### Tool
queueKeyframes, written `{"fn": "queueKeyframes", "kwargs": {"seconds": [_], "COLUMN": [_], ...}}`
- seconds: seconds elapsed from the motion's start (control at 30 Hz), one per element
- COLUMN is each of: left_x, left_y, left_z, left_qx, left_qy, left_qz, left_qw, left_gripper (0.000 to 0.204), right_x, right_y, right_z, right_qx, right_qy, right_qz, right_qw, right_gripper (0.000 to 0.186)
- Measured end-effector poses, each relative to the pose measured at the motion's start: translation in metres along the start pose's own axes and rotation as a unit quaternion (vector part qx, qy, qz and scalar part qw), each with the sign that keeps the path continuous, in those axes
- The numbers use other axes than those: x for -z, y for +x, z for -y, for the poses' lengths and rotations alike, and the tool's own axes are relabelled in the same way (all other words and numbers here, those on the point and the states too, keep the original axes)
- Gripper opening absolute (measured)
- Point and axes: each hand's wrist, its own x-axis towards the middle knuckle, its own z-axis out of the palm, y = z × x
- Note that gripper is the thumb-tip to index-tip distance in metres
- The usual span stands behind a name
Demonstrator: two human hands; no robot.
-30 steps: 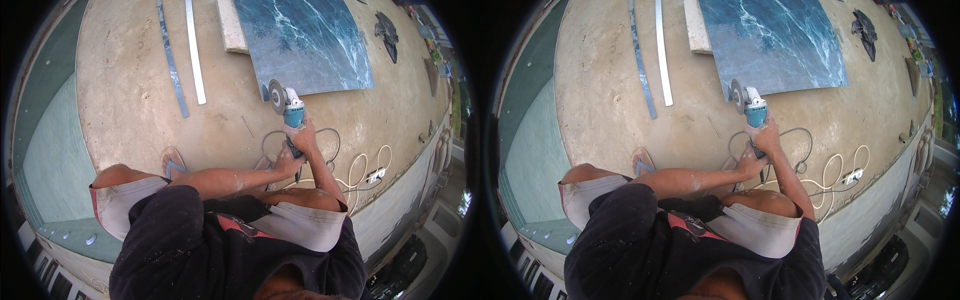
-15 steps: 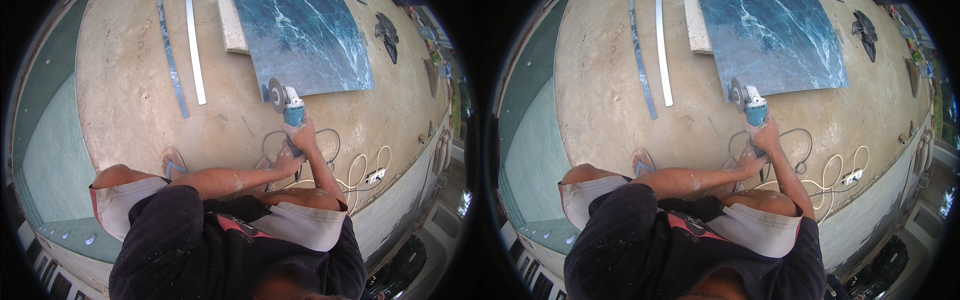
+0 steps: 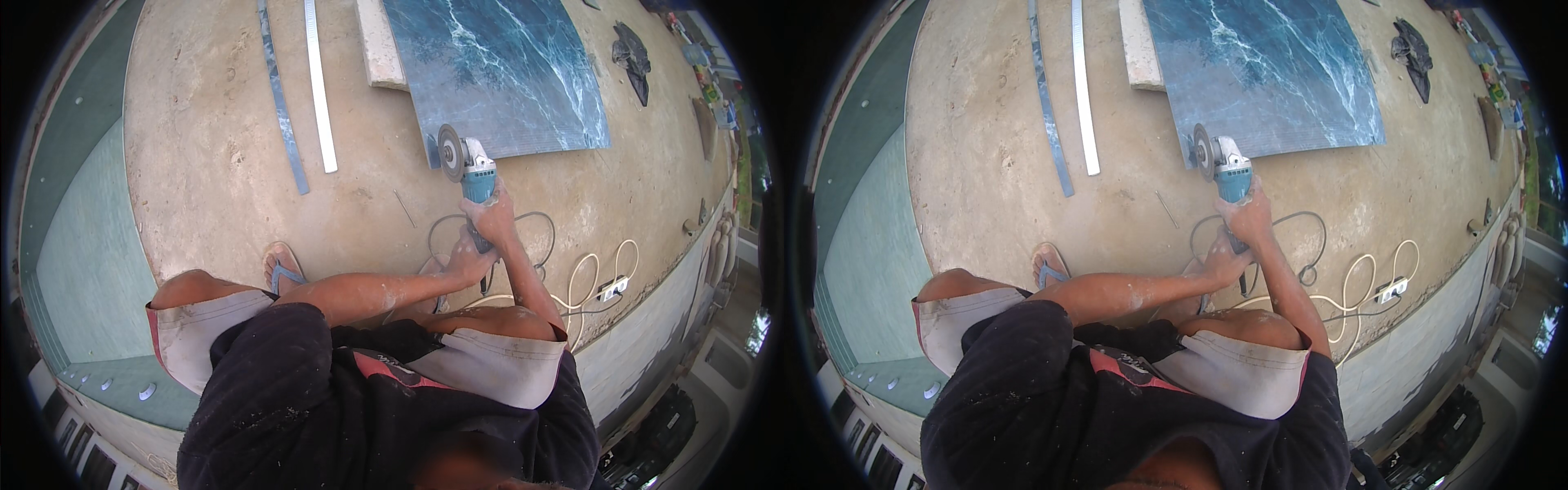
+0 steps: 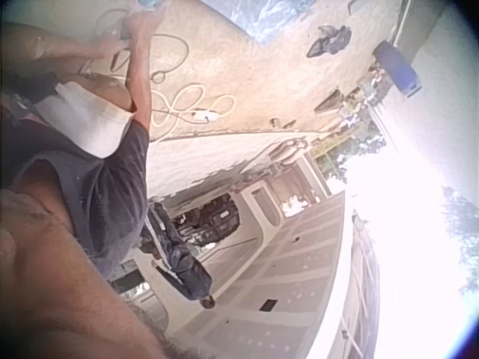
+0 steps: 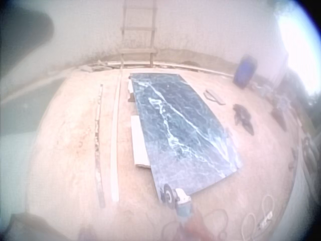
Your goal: The person uses an angle grinder to cut a large marble tile while holding it steady with one hand.
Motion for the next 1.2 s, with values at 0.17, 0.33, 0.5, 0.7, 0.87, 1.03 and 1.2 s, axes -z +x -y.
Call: {"fn": "queueKeyframes", "kwargs": {"seconds": [0.17,0.33,0.5,0.7,0.87,1.03,1.2], "left_x": [0.001,0.002,0.003,0.005,0.008,0.011,0.015], "left_y": [0.002,0.005,0.007,0.011,0.014,0.018,0.020], "left_z": [-0.002,-0.002,-0.004,-0.004,-0.004,-0.006,-0.013], "left_qx": [0.011,0.017,0.024,-0.018,-0.014,0.001,0.015], "left_qy": [-0.011,-0.003,-0.003,-0.052,-0.036,-0.012,-0.016], "left_qz": [-0.006,-0.016,-0.022,-0.021,-0.013,-0.012,-0.011], "left_qw": [1.000,1.000,0.999,0.998,0.999,1.000,1.000], "left_gripper": [0.089,0.087,0.085,0.079,0.088,0.087,0.085], "right_x": [-0.001,0.000,-0.001,-0.004,-0.003,-0.004,-0.003], "right_y": [0.002,0.005,0.007,0.014,0.014,0.020,0.023], "right_z": [0.005,0.007,0.008,0.007,0.014,0.015,0.021], "right_qx": [0.009,-0.006,0.005,0.014,0.013,-0.002,0.001], "right_qy": [-0.009,-0.001,0.005,-0.011,-0.006,-0.010,-0.033], "right_qz": [-0.006,0.005,0.000,-0.011,-0.015,-0.006,-0.009], "right_qw": [1.000,1.000,1.000,1.000,1.000,1.000,0.999], "right_gripper": [0.063,0.066,0.069,0.067,0.063,0.063,0.065]}}
